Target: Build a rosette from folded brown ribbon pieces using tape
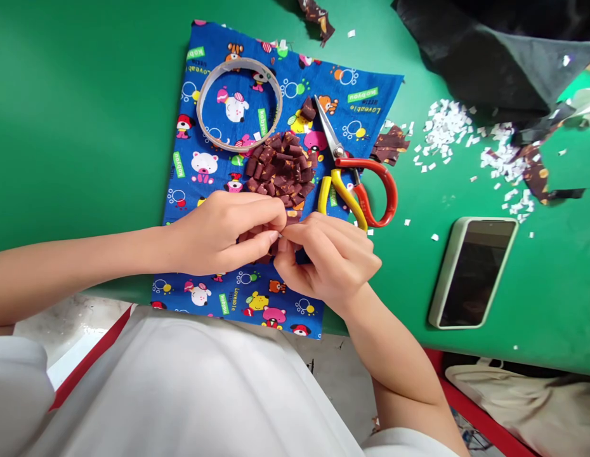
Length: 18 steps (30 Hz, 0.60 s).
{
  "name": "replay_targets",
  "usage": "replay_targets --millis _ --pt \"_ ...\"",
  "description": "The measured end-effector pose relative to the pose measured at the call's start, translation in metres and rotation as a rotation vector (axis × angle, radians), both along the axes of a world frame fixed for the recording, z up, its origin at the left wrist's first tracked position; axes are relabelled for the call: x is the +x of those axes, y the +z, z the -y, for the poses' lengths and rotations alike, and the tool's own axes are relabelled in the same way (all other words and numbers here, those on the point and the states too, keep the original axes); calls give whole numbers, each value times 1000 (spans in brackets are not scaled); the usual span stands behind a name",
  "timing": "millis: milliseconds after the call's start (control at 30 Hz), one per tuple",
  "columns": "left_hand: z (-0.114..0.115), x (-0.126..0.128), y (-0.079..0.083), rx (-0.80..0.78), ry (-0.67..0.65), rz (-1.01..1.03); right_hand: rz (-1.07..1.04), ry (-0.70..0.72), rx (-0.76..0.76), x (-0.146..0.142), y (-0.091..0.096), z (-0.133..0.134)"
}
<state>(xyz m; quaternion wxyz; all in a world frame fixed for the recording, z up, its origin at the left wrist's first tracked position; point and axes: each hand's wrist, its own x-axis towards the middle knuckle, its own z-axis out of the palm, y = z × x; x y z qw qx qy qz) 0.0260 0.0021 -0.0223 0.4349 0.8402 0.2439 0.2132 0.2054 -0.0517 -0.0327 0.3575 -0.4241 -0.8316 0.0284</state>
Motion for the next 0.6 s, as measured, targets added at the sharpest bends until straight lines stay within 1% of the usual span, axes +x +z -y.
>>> replay_targets --millis 267,600 --pt "1 0 -2 64 -12 22 39 -3 -3 1 1 0" --pt "1 0 -1 72 -38 -8 118 -13 5 3 4 0"
